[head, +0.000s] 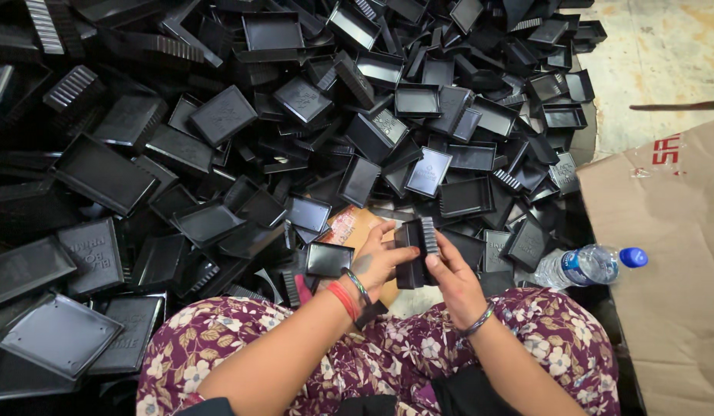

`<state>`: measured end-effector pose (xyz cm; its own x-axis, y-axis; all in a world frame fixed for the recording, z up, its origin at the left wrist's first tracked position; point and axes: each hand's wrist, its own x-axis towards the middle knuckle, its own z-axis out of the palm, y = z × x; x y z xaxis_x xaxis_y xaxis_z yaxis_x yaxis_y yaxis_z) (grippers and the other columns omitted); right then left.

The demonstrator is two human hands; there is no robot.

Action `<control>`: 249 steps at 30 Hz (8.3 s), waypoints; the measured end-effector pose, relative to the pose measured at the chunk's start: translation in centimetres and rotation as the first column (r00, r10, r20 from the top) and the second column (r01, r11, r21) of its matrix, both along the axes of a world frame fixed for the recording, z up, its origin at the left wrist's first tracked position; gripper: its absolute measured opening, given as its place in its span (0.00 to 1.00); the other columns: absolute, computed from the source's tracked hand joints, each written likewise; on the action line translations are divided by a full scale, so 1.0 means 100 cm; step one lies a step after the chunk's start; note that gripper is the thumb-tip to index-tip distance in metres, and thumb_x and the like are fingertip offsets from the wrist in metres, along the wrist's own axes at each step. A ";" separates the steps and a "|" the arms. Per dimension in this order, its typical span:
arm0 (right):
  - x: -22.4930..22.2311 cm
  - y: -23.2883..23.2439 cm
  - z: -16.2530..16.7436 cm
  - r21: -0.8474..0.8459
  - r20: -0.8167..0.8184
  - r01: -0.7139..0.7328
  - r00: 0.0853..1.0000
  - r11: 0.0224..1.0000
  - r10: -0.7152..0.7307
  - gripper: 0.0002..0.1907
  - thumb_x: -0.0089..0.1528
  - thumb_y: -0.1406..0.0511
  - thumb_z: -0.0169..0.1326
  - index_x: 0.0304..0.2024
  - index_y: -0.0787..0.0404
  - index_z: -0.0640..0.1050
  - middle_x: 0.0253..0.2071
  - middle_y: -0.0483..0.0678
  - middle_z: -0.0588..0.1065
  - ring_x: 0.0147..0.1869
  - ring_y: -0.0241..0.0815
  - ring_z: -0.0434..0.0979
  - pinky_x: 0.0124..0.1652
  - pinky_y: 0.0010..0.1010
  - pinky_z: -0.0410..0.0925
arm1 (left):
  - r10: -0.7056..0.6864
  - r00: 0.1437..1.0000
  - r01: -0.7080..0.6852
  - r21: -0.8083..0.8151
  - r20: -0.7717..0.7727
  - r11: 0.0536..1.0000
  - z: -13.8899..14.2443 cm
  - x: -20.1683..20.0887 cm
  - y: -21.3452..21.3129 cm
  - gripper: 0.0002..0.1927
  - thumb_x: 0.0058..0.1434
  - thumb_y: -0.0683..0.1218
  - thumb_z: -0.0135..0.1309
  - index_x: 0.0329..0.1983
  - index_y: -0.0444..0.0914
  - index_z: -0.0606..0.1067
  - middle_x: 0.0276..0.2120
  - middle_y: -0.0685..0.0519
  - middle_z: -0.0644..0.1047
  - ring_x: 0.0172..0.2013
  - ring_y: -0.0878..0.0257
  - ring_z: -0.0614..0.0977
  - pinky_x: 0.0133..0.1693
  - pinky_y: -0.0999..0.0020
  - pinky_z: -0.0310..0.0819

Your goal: The person sits on the floor and repeatedly picks up two black plastic components from a large pile. They align and press the parts together by hand, then place the assembled unit back into the pile. The process is repeated continuously throughout the clip.

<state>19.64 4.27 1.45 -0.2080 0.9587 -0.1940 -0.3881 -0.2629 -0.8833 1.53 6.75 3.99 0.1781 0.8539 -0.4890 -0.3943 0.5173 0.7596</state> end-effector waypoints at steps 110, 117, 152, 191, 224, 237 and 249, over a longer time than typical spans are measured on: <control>0.028 0.014 -0.017 0.243 0.170 -0.063 0.985 0.968 0.022 0.28 0.63 0.67 0.54 0.67 0.64 0.73 0.67 0.53 0.70 0.73 0.44 0.65 0.68 0.34 0.54 | -0.274 0.935 0.343 0.384 -0.226 0.857 0.048 -0.011 -0.001 0.50 0.51 0.39 0.69 0.75 0.42 0.57 0.54 0.49 0.75 0.53 0.61 0.81 0.53 0.66 0.81; 0.024 0.016 -0.028 0.232 -0.037 0.088 0.996 0.969 -0.082 0.26 0.62 0.67 0.53 0.63 0.71 0.75 0.68 0.56 0.70 0.73 0.48 0.65 0.68 0.38 0.54 | -0.158 0.972 0.217 0.416 -0.172 0.883 0.048 -0.007 0.001 0.53 0.49 0.38 0.71 0.76 0.43 0.55 0.57 0.50 0.74 0.54 0.61 0.80 0.53 0.64 0.81; 0.024 0.027 -0.029 -0.129 0.133 0.012 0.991 0.992 0.005 0.20 0.59 0.59 0.58 0.47 0.67 0.77 0.33 0.52 0.81 0.30 0.43 0.82 0.29 0.31 0.72 | -0.018 0.907 0.197 0.385 -0.422 0.901 -0.045 -0.023 0.048 0.20 0.62 0.57 0.60 0.41 0.35 0.78 0.31 0.56 0.79 0.31 0.70 0.78 0.31 0.74 0.75; 0.005 0.023 -0.023 -0.027 0.352 0.026 0.936 0.999 -0.015 0.16 0.63 0.64 0.55 0.53 0.60 0.76 0.46 0.43 0.80 0.48 0.35 0.77 0.48 0.27 0.68 | 0.345 -0.234 0.485 0.198 -0.909 0.852 -0.039 -0.082 0.073 0.12 0.65 0.45 0.50 0.52 0.43 0.72 0.39 0.46 0.81 0.40 0.45 0.83 0.42 0.45 0.75; 0.003 0.013 0.006 -0.053 -0.255 0.016 0.967 0.998 -0.029 0.17 0.61 0.71 0.54 0.50 0.54 0.68 0.50 0.42 0.71 0.56 0.38 0.71 0.53 0.40 0.69 | -0.127 0.929 0.225 0.257 -0.347 0.940 -0.017 0.006 0.028 0.44 0.54 0.49 0.66 0.71 0.41 0.59 0.50 0.41 0.78 0.46 0.57 0.82 0.44 0.63 0.79; 0.001 0.013 0.019 0.124 -0.177 0.027 0.984 0.992 -0.005 0.33 0.64 0.70 0.53 0.73 0.63 0.63 0.65 0.49 0.69 0.68 0.40 0.69 0.65 0.35 0.62 | -0.049 0.999 0.047 0.098 0.015 0.994 0.019 0.002 0.019 0.46 0.54 0.46 0.64 0.72 0.43 0.53 0.50 0.47 0.76 0.45 0.57 0.82 0.40 0.58 0.82; -0.007 0.009 -0.006 0.377 0.305 -0.055 0.950 0.925 -0.068 0.34 0.61 0.74 0.54 0.71 0.64 0.64 0.61 0.49 0.72 0.60 0.35 0.73 0.58 0.27 0.68 | 0.119 0.934 0.024 0.392 -0.337 0.920 -0.006 0.008 0.022 0.34 0.57 0.58 0.67 0.60 0.41 0.68 0.50 0.46 0.78 0.48 0.55 0.82 0.45 0.58 0.79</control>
<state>18.93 5.22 0.85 -0.1908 0.9733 0.1278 -0.0823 0.1139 -0.9901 2.32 8.95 3.42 0.0130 0.9895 -0.1437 -0.0852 0.1443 0.9859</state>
